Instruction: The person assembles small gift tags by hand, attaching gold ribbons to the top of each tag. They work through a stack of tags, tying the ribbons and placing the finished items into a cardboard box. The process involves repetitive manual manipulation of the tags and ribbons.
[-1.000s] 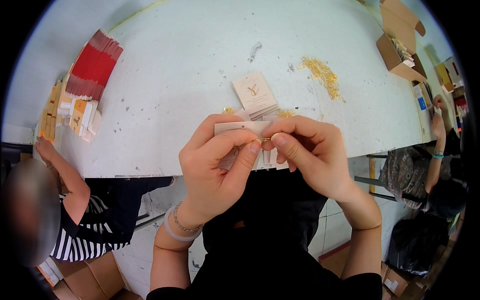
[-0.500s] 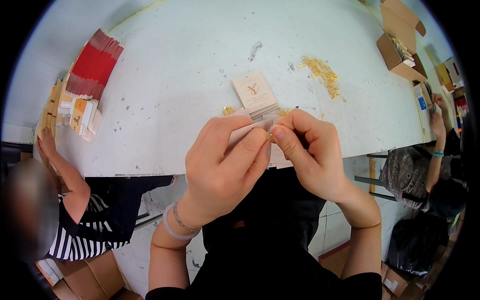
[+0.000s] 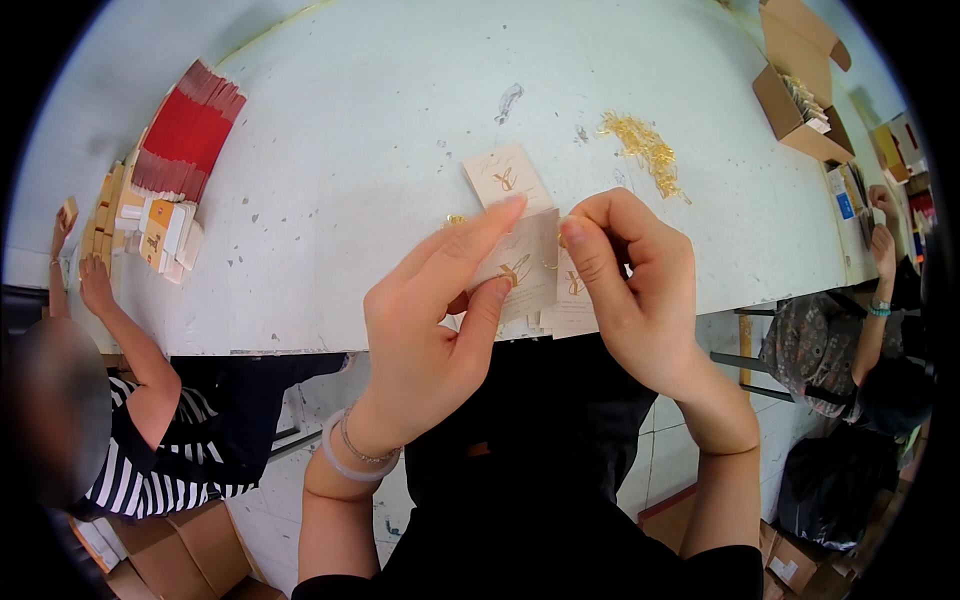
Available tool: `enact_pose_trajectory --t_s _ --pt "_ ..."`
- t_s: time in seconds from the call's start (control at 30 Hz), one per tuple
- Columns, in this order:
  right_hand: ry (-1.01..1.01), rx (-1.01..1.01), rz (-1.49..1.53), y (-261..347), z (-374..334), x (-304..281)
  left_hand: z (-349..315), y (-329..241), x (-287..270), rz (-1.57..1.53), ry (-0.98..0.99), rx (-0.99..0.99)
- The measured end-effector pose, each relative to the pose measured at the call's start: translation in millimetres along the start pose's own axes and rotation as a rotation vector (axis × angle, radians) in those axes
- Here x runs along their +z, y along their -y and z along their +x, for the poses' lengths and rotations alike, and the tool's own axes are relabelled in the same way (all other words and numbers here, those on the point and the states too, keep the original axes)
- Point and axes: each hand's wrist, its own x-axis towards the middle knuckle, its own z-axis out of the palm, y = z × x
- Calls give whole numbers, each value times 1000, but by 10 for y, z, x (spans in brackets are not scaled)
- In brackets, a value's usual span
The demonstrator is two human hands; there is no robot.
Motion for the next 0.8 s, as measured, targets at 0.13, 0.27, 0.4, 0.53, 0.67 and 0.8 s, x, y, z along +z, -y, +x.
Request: enact_pose_trajectory --t_s 0.13,0.27,0.4,0.53,0.67,0.8 --pt "-4 -137 -180 35 28 49 -66 -73 48 77 -85 -37" --pt "-69 -205 -243 21 40 61 -76 -60 63 140 -104 21" --pt "-78 -209 -254 10 54 73 -91 -28 38 159 -109 56" --pt "-62 -213 -295 32 53 76 -83 -6 40 168 -118 84" --pt "-81 -230 -303 20 62 99 -90 -8 38 200 -121 92" --pt "-131 -292 -328 -6 115 121 -115 4 25 287 -89 193"
